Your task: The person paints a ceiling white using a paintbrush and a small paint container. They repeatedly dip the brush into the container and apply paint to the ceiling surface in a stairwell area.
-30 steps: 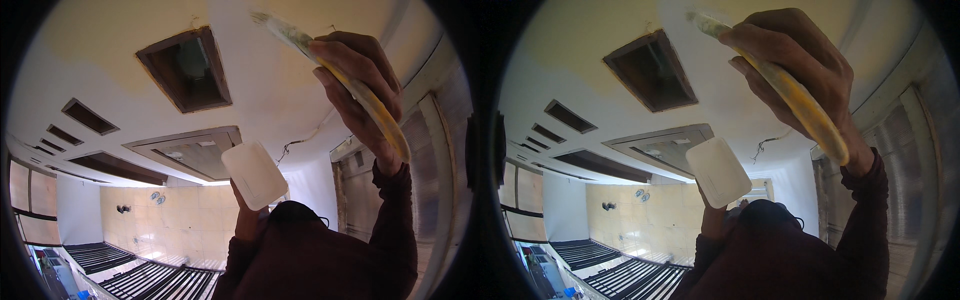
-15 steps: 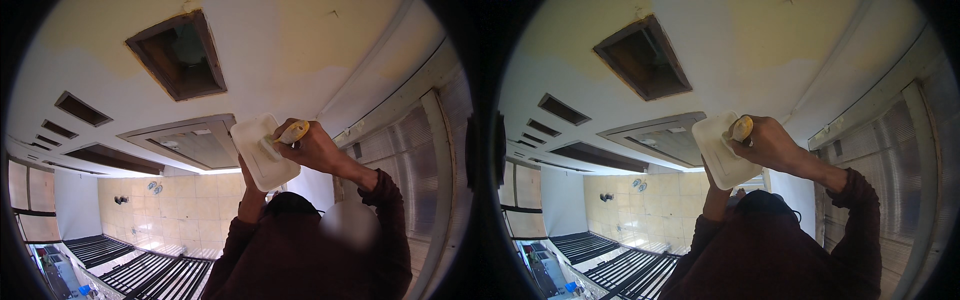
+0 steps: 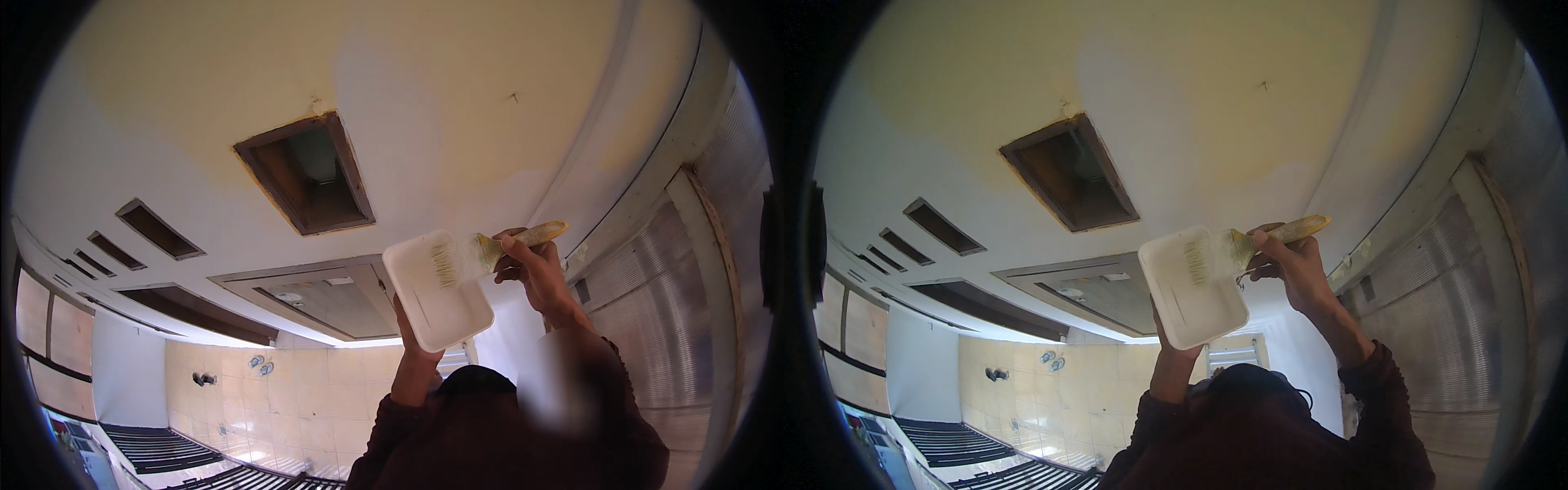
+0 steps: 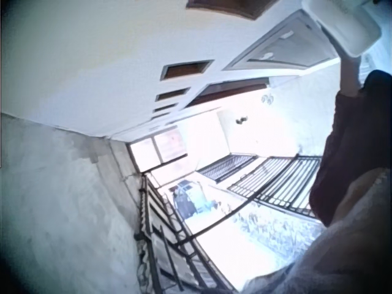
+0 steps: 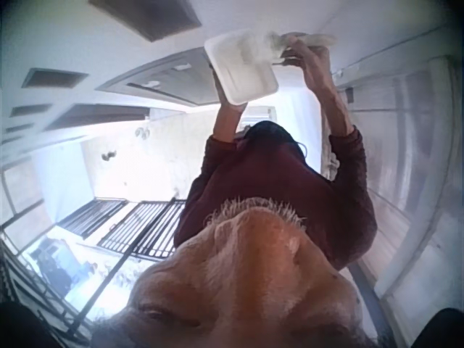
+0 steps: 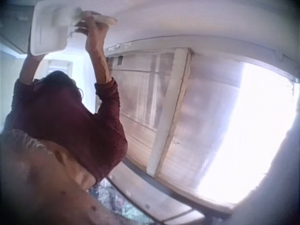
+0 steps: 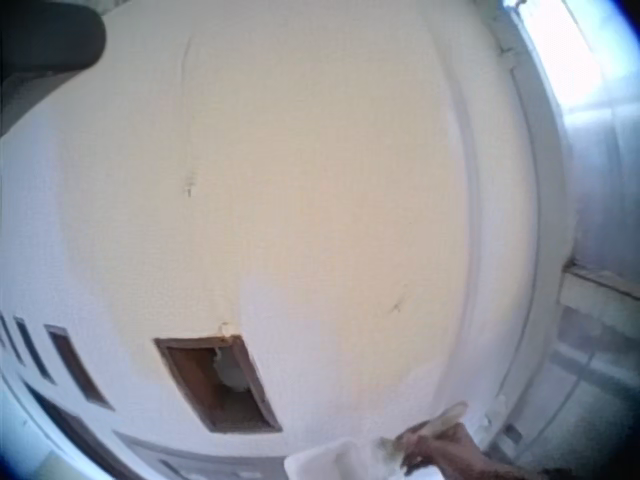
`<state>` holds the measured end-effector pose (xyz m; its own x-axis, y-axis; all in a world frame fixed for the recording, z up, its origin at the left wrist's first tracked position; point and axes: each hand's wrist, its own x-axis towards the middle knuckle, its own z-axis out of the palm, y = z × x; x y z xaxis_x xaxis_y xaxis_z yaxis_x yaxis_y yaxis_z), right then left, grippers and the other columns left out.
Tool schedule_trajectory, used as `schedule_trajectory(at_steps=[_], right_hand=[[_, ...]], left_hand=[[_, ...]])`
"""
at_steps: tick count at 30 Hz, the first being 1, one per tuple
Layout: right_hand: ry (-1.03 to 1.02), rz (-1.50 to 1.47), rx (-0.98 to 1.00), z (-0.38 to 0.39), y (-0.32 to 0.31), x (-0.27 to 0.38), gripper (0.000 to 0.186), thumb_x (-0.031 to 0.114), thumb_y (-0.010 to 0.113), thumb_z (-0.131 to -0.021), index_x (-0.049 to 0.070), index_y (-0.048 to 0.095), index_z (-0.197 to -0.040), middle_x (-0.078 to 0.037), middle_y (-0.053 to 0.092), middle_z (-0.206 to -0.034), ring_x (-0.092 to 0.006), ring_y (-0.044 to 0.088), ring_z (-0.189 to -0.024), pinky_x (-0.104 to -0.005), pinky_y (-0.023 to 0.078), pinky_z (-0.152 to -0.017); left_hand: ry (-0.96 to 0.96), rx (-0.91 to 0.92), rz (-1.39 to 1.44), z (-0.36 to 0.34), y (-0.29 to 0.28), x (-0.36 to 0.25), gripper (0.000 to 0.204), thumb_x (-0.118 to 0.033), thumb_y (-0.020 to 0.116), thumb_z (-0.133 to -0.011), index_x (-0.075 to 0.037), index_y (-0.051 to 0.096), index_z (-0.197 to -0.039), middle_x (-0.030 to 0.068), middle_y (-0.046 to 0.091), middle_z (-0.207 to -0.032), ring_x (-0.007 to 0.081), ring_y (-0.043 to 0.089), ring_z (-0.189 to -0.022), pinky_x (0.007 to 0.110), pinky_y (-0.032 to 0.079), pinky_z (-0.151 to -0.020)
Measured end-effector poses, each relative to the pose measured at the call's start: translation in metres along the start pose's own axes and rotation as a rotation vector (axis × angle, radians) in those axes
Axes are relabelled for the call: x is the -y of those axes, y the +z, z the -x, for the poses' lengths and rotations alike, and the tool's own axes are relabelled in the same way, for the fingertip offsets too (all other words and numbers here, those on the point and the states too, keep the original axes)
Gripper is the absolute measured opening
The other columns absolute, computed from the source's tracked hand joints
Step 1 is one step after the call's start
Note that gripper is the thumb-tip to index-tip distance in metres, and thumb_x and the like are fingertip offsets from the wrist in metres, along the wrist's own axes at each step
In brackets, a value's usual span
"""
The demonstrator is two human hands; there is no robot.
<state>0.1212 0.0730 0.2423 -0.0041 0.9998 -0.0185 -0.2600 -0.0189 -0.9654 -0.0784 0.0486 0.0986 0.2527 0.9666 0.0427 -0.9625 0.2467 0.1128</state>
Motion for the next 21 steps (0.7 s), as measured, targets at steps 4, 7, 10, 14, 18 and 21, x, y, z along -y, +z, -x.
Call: schedule_trajectory(at_steps=[4,7,10,14,18,21], right_hand=[[-0.292,0.069,-0.068,-0.014,0.006,0.030,0.037,0.023,0.071,-0.093,-0.006,0.064,-0.115,-0.015,0.070,-0.098,-0.0191,0.070,-0.081,-0.0305,0.058,-0.066],[-0.563,0.373,-0.109,-0.036,0.011,0.063,0.029,0.018,0.071,-0.094,-0.001,0.067,-0.116,-0.011,0.071,-0.099,-0.0158,0.070,-0.083,-0.0277,0.057,-0.069],[-0.883,0.698,-0.072,-0.059,0.020,0.107,0.021,0.011,0.071,-0.094,0.007,0.070,-0.115,-0.005,0.073,-0.102,-0.0115,0.068,-0.084,-0.0245,0.057,-0.069],[-1.243,0.865,-0.082,-0.071,0.040,0.173,0.022,0.010,0.074,-0.092,0.007,0.071,-0.114,-0.006,0.074,-0.103,-0.0126,0.070,-0.085,-0.0251,0.058,-0.069],[-1.534,0.952,-0.059,-0.081,0.050,0.226,0.022,0.007,0.071,-0.092,0.007,0.070,-0.114,-0.005,0.073,-0.108,-0.0165,0.070,-0.093,-0.0288,0.059,-0.079],[-1.846,0.957,0.127,-0.090,0.064,0.245,0.021,0.002,0.073,-0.087,0.005,0.068,-0.108,-0.009,0.072,-0.104,-0.0222,0.071,-0.091,-0.0320,0.061,-0.076]], left_hand=[[0.005,-0.120,-0.049,-0.006,0.028,-0.001,0.053,-0.049,0.042,-0.103,-0.014,0.048,-0.143,0.0064,0.059,-0.133,0.0267,0.060,-0.120,0.048,0.054,-0.097],[0.014,-0.141,-0.090,-0.008,0.026,0.001,0.050,-0.047,0.042,-0.103,-0.015,0.050,-0.140,0.0043,0.062,-0.130,0.0251,0.062,-0.117,0.047,0.056,-0.094],[0.027,-0.140,-0.106,0.000,0.023,0.005,0.050,-0.047,0.041,-0.103,-0.015,0.050,-0.141,0.0041,0.062,-0.130,0.0250,0.062,-0.118,0.047,0.056,-0.095],[0.049,-0.127,-0.164,0.012,0.017,0.006,0.051,-0.047,0.039,-0.104,-0.016,0.048,-0.142,0.0043,0.061,-0.133,0.0253,0.062,-0.119,0.048,0.056,-0.096],[0.093,-0.113,-0.187,0.014,0.006,0.008,0.054,-0.050,0.037,-0.104,-0.016,0.046,-0.144,0.0051,0.059,-0.135,0.0257,0.061,-0.121,0.048,0.056,-0.096],[0.109,-0.090,-0.189,0.016,0.005,0.007,0.055,-0.051,0.037,-0.103,-0.016,0.045,-0.145,0.0054,0.058,-0.136,0.0260,0.061,-0.121,0.048,0.056,-0.095]])
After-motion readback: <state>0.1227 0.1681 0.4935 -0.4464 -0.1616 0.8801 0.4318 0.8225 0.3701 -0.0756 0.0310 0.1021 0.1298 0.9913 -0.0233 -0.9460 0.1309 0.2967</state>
